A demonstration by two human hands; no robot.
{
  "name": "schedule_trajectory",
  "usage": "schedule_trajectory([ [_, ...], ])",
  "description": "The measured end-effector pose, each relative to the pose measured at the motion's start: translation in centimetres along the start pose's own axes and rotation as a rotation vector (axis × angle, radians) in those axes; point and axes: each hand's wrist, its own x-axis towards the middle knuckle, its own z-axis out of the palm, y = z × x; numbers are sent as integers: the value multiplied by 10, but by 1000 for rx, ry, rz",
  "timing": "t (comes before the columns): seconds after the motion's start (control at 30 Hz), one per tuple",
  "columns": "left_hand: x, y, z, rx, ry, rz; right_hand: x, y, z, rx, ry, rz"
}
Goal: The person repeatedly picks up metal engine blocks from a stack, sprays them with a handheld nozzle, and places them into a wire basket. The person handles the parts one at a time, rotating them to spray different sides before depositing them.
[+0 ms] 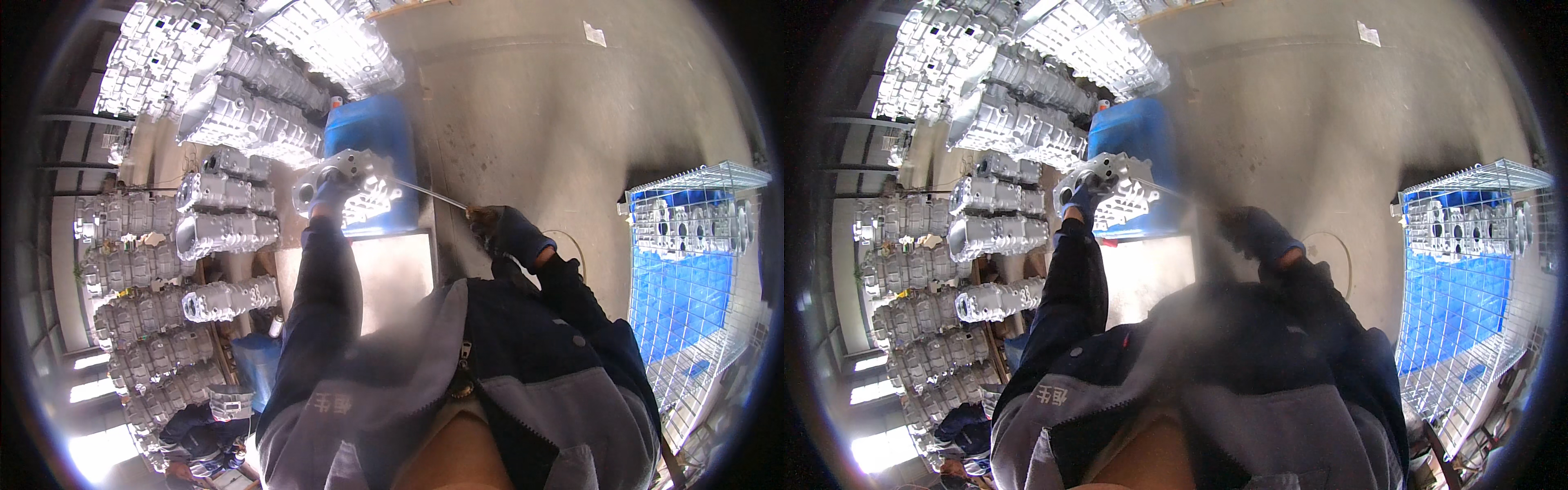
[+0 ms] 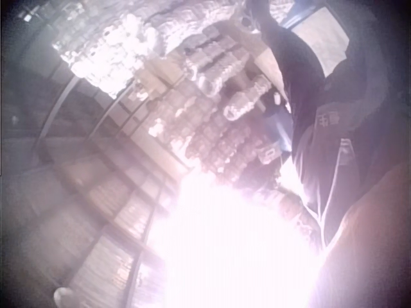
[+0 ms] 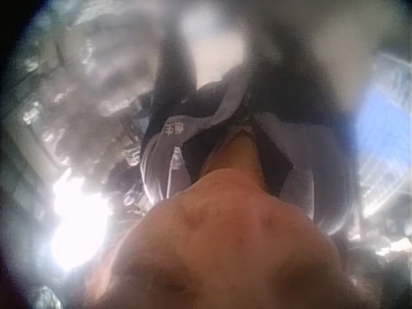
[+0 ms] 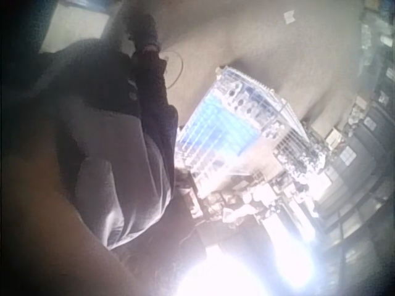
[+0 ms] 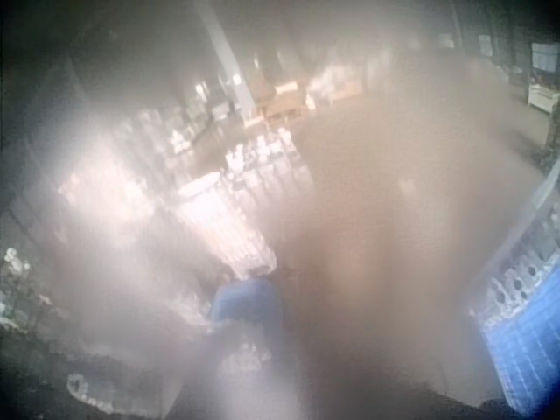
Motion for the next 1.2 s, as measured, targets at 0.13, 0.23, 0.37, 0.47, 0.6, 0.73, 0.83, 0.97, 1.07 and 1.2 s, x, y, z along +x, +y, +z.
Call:
schedule_trajectory([
  [0.13, 11, -3, -8, -96, -6, 1, 5, -22, -3, -296, 57, -74],
  [0.23, 27, 12, -21, 364, -236, -227, 5, -46, 4, -174, 78, 82],
  [0.37, 30, 24, -17, 188, -45, -218, 8, -54, 4, -435, 186, -51],
  [0.47, 12, 28, -14, 1023, -95, 186, 16, -41, 2, -445, 252, -210],
  [0.6, -11, 39, -31, 682, -163, 55, 11, -30, -9, -382, 133, -244],
  [0.73, -31, 35, -28, 261, -79, 58, -21, -39, -24, -510, 131, -89],
  [0.83, -44, 22, -17, -335, -55, -98, -27, -34, -15, -195, 215, 116],
  [0.97, -53, 26, -25, -58, 23, 249, -2, 3, 5, -139, 1, 55],
  [1.07, -54, 56, -30, -55, 47, -302, 24, 29, 6, -67, 50, 90],
  [1.2, -42, 83, -5, 132, 181, -390, 54, 33, 20, -29, 192, 9],
])
